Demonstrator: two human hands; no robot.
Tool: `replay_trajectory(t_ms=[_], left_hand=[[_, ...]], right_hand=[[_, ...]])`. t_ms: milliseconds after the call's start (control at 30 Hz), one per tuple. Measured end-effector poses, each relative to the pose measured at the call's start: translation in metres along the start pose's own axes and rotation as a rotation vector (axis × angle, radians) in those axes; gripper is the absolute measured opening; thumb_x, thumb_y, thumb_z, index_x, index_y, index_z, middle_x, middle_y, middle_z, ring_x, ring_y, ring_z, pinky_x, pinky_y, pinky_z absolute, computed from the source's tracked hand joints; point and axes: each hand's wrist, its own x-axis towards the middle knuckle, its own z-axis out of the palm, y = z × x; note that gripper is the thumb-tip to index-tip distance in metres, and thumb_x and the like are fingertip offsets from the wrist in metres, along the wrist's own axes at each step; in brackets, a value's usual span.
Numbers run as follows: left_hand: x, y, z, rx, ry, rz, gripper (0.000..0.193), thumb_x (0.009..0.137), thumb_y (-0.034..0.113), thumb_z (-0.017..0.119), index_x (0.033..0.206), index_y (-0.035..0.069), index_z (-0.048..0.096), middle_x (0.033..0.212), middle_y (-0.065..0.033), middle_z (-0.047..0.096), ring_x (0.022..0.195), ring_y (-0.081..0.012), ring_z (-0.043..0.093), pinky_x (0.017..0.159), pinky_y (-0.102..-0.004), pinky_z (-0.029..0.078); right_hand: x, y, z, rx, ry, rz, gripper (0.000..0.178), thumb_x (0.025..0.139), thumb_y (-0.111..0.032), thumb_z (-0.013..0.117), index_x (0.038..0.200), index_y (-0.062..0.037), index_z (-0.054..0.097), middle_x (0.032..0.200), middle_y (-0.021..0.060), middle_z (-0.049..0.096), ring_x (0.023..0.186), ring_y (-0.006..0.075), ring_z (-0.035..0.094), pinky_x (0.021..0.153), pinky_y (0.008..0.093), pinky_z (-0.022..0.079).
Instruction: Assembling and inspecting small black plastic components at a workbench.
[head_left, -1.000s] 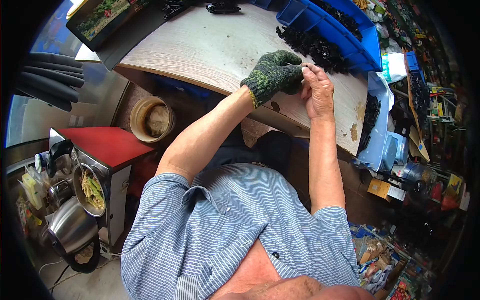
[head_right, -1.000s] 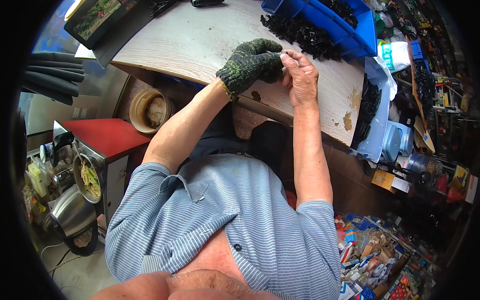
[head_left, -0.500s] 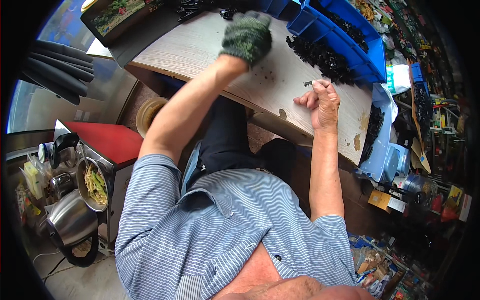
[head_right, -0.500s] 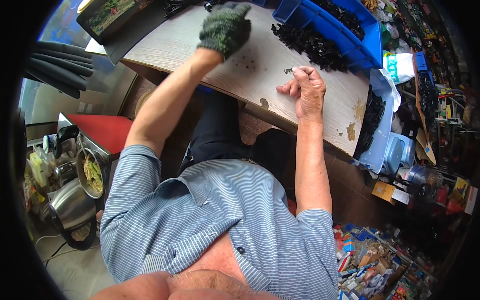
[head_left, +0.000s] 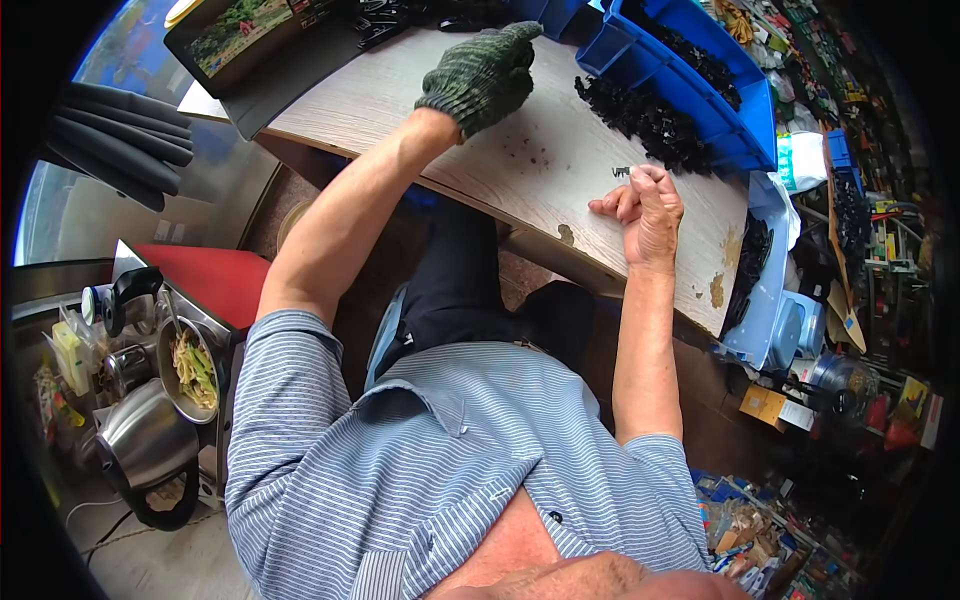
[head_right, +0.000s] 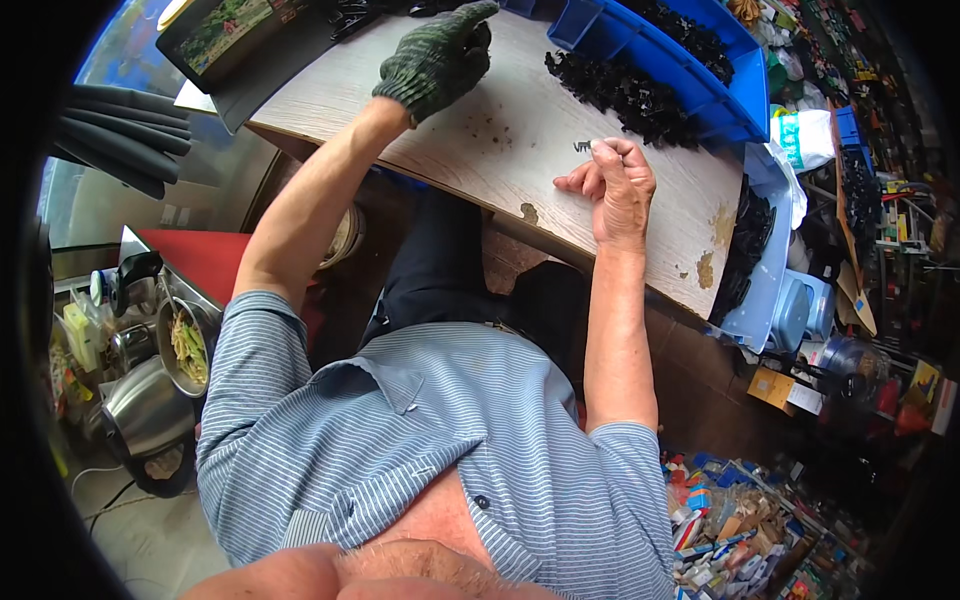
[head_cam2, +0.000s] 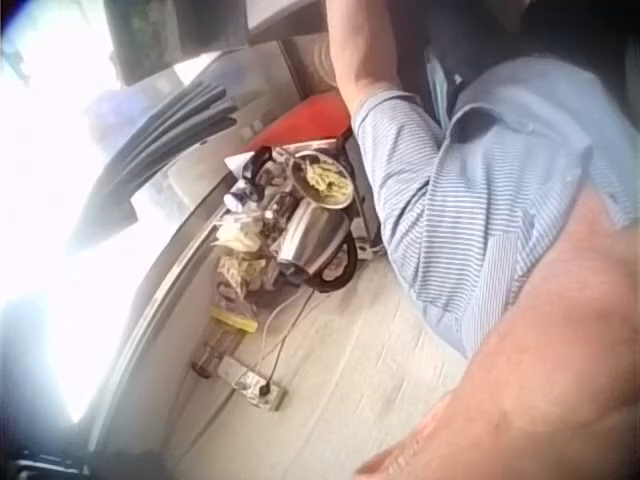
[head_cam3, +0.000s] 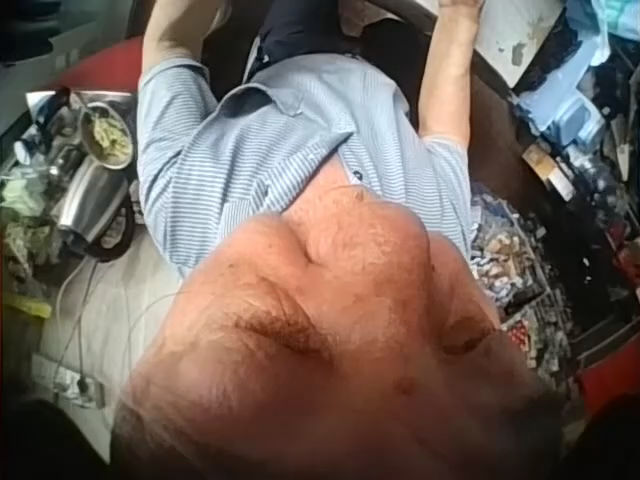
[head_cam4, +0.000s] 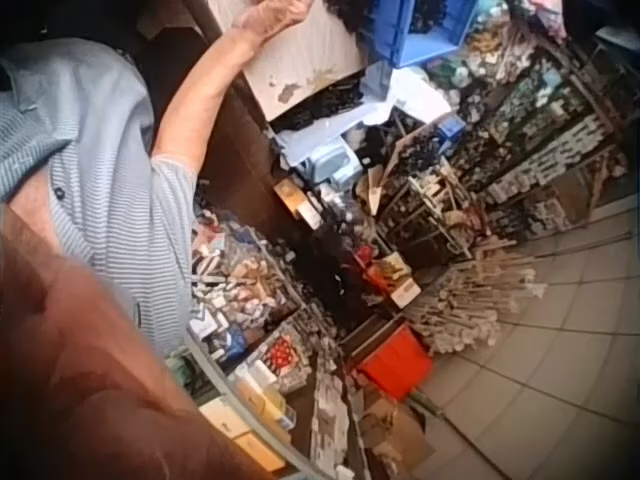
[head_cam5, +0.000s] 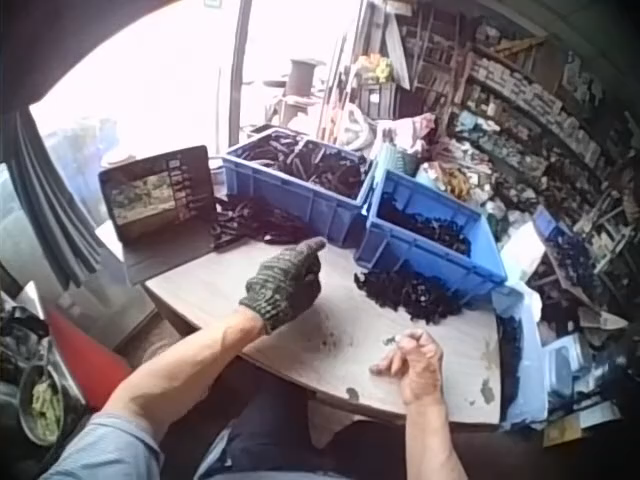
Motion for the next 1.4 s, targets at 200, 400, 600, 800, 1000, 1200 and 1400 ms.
replay_trajectory(t_ms=[200, 400, 600, 800, 1000, 1200, 1400], left_hand=[[-0.045, 0.006, 0.011, 0.128, 0.008, 0.151, 0.031, 0.087, 0.016, 0.067, 0.117, 0.009, 0.065, 0.095, -0.0134, 0.069, 0.090, -0.0319, 0.068, 0.078, -0.0417, 0.056], [-0.062, 0.033, 0.015, -0.196, -0.086, -0.139, 0.023, 0.087, 0.021, 0.070, 0.105, 0.006, 0.067, 0.095, -0.0156, 0.072, 0.087, -0.0336, 0.070, 0.076, -0.0414, 0.057], [-0.069, 0.066, 0.035, -0.822, -0.304, -0.467, 0.036, 0.087, 0.018, 0.073, 0.120, 0.003, 0.066, 0.098, -0.0112, 0.074, 0.077, -0.0148, 0.070, 0.067, -0.0302, 0.058], [-0.064, 0.084, 0.052, -1.005, -0.425, -0.510, 0.029, 0.093, 0.016, 0.068, 0.119, 0.003, 0.066, 0.086, -0.0054, 0.070, 0.072, -0.0095, 0.066, 0.061, -0.0246, 0.055], [-0.059, 0.088, 0.050, -0.956, -0.427, -0.516, 0.030, 0.092, 0.018, 0.070, 0.116, 0.002, 0.067, 0.084, -0.0074, 0.070, 0.072, -0.0114, 0.068, 0.061, -0.0256, 0.055], [-0.058, 0.092, 0.049, -0.925, -0.398, -0.526, 0.031, 0.092, 0.024, 0.069, 0.114, 0.001, 0.067, 0.082, -0.0081, 0.070, 0.069, -0.0119, 0.067, 0.060, -0.0266, 0.055], [-0.055, 0.096, 0.049, -0.999, -0.333, -0.599, 0.029, 0.093, 0.027, 0.068, 0.104, 0.000, 0.067, 0.075, -0.0084, 0.068, 0.063, -0.0118, 0.064, 0.055, -0.0258, 0.050]], right_hand=[[0.000, -0.002, 0.004, 0.031, 0.011, -0.002, 0.020, 0.086, -0.021, 0.073, 0.092, -0.0054, 0.061, 0.052, 0.0031, 0.052, 0.051, 0.0164, 0.060, 0.060, 0.0440, 0.062], [-0.002, -0.002, 0.007, 0.042, 0.052, -0.011, 0.022, 0.086, -0.023, 0.075, 0.092, -0.0049, 0.064, 0.051, 0.0028, 0.051, 0.051, 0.0178, 0.060, 0.058, 0.0441, 0.062], [-0.004, 0.000, 0.008, 0.066, 0.022, -0.074, 0.019, 0.088, -0.024, 0.074, 0.094, -0.0063, 0.067, 0.053, 0.0031, 0.052, 0.052, 0.0182, 0.060, 0.057, 0.0432, 0.061], [-0.006, 0.000, 0.004, 0.055, 0.071, -0.053, 0.014, 0.088, -0.020, 0.078, 0.093, -0.0094, 0.070, 0.061, -0.0017, 0.056, 0.055, 0.0108, 0.057, 0.058, 0.0328, 0.056], [-0.005, 0.001, -0.001, 0.075, 0.039, -0.040, 0.014, 0.087, -0.019, 0.079, 0.094, -0.0099, 0.071, 0.061, -0.0031, 0.056, 0.052, 0.0079, 0.051, 0.058, 0.0268, 0.052], [-0.002, 0.001, -0.001, 0.048, 0.045, 0.006, 0.014, 0.087, -0.017, 0.079, 0.096, -0.0091, 0.072, 0.062, -0.0025, 0.058, 0.052, 0.0075, 0.051, 0.055, 0.0262, 0.049], [-0.001, -0.002, 0.002, -0.014, 0.026, 0.023, 0.018, 0.087, -0.019, 0.078, 0.097, -0.0064, 0.070, 0.066, -0.0011, 0.061, 0.051, 0.0077, 0.052, 0.054, 0.0255, 0.049]])
